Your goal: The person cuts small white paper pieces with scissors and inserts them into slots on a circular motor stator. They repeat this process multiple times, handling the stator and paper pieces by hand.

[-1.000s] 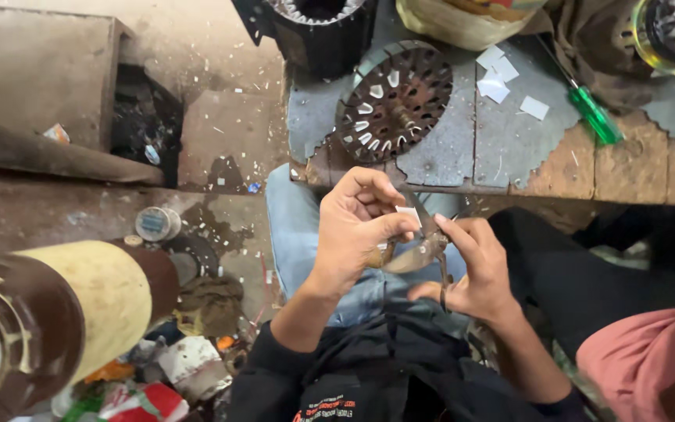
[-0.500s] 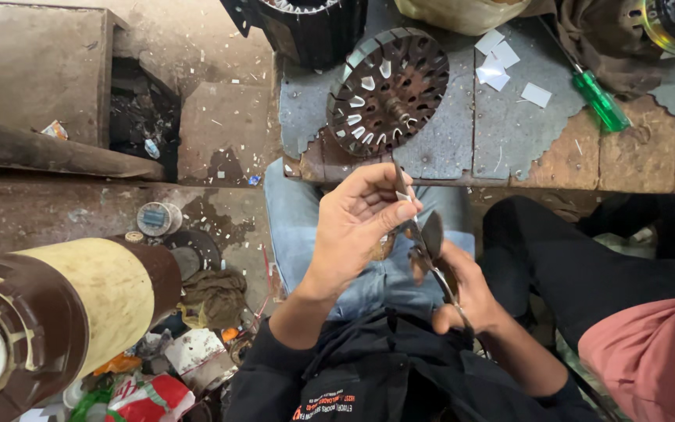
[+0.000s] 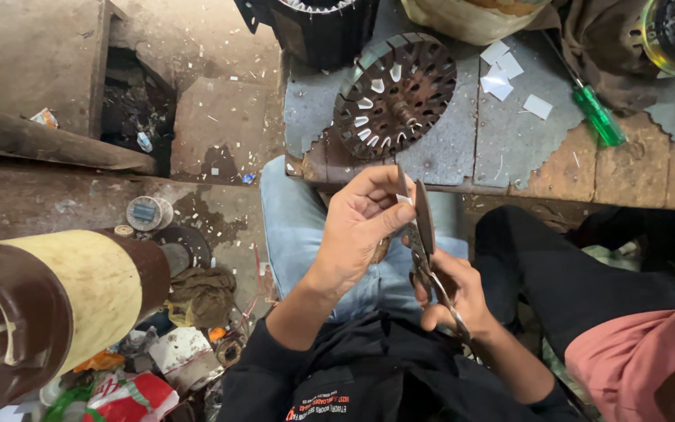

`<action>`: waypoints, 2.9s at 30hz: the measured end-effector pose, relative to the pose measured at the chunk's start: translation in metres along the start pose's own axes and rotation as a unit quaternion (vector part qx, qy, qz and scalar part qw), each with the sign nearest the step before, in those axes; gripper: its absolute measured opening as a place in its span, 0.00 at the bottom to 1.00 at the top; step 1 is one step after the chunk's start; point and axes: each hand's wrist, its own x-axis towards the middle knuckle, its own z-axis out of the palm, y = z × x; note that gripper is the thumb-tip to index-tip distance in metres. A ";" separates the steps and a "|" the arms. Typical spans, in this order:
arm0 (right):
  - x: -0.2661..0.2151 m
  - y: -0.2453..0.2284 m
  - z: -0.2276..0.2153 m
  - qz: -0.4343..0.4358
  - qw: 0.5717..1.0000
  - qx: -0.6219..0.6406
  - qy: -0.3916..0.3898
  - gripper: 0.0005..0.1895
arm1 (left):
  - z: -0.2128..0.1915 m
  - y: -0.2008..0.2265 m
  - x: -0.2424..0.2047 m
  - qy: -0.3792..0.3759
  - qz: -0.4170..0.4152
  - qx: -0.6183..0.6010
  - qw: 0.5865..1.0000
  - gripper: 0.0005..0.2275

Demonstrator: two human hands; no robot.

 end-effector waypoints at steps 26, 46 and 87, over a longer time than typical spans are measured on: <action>0.003 0.016 -0.008 -0.050 0.999 0.003 -0.003 0.61 | -0.003 0.009 -0.002 -0.062 -0.009 0.040 0.997 0.17; 0.006 0.017 -0.012 -0.078 0.995 -0.070 -0.006 0.55 | -0.009 -0.003 -0.002 -0.034 0.039 0.078 0.996 0.18; -0.011 0.044 0.010 -0.010 0.994 0.106 0.022 0.60 | 0.035 0.013 -0.009 0.090 0.127 0.210 0.965 0.14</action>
